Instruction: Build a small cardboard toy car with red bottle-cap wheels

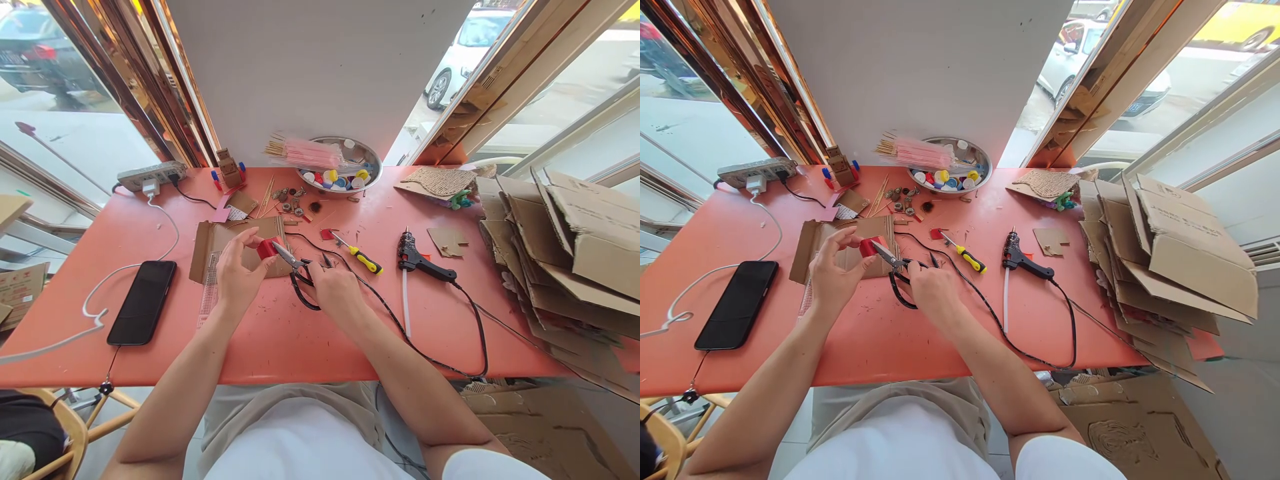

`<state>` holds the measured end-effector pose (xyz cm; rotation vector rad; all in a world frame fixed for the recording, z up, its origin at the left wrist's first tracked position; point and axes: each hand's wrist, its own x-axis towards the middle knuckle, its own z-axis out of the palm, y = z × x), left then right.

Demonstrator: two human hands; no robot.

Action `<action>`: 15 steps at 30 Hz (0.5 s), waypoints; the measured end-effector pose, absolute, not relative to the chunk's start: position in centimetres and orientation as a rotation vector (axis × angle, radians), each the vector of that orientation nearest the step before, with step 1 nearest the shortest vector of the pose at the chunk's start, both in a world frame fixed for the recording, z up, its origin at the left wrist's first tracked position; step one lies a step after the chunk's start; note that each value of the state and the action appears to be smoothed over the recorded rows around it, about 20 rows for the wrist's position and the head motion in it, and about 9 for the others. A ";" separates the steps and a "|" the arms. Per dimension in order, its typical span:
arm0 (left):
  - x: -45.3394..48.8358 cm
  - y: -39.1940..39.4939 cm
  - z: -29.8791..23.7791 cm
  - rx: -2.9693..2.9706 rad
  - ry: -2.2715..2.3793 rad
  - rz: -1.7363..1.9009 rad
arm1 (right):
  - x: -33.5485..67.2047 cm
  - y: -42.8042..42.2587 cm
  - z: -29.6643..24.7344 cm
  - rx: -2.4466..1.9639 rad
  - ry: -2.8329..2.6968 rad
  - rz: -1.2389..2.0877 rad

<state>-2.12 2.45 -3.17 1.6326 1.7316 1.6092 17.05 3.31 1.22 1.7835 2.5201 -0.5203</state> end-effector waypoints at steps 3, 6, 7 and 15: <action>-2.2 2.5 -3.1 1.602 1.736 1.634 | 17.5 3.7 2.2 1.902 2.438 -0.557; -2.1 2.6 -3.0 1.515 1.715 1.667 | 18.1 4.2 2.7 2.007 2.375 -0.490; -2.1 2.7 -2.9 1.463 1.695 1.683 | 18.3 4.4 2.7 2.012 2.358 -0.464; -2.9 3.3 -2.8 0.791 1.198 1.640 | 16.8 2.9 2.3 1.878 2.328 -0.516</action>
